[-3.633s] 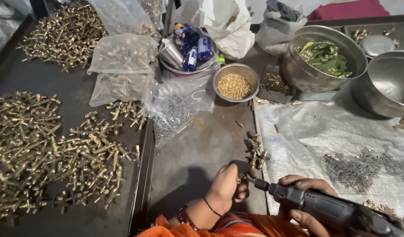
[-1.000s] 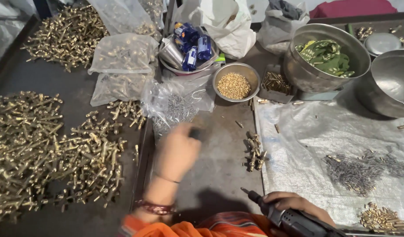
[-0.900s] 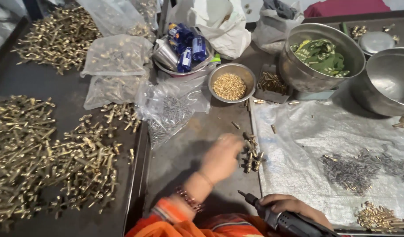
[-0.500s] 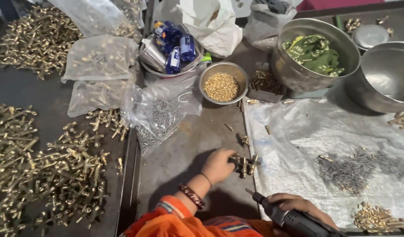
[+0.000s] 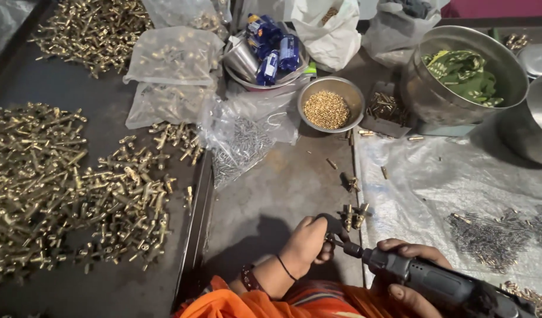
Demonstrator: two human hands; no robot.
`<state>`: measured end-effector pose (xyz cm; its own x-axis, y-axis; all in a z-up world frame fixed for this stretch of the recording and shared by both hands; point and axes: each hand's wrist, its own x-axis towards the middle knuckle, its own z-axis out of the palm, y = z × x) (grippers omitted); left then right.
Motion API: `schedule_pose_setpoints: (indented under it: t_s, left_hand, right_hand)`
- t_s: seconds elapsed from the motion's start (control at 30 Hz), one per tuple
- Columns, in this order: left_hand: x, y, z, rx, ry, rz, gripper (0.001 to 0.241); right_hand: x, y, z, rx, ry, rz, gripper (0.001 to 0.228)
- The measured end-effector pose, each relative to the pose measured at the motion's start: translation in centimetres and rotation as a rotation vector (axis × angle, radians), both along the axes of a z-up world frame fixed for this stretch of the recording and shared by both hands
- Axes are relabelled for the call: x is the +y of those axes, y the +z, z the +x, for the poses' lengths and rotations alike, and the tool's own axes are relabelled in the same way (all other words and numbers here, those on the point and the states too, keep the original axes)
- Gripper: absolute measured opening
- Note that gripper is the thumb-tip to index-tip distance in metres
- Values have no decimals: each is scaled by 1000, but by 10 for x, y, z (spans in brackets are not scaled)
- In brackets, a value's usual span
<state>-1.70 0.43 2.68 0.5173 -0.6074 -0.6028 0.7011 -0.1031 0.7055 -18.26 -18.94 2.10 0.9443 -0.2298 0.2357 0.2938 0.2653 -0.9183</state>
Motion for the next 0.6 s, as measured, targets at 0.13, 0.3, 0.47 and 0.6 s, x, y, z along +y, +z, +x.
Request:
schedule_pose_setpoints:
  t_s: [0.13,0.3,0.47,0.6]
  left_hand:
    - [5,2,-6,86,37,-172,32]
    - [7,24,-15,177,54,-332,35]
    - [8,31,-21,159,42,-332,44]
    - [11,41,-25,215,75,-335,36]
  right_hand:
    - [-3,0,-13,108,-27,41,53]
    - [0,14,-19,-12,107,231,55]
    - [10,17,-26,-55,94,345,55]
    - [-5,-7,-30,-43,64,200,54]
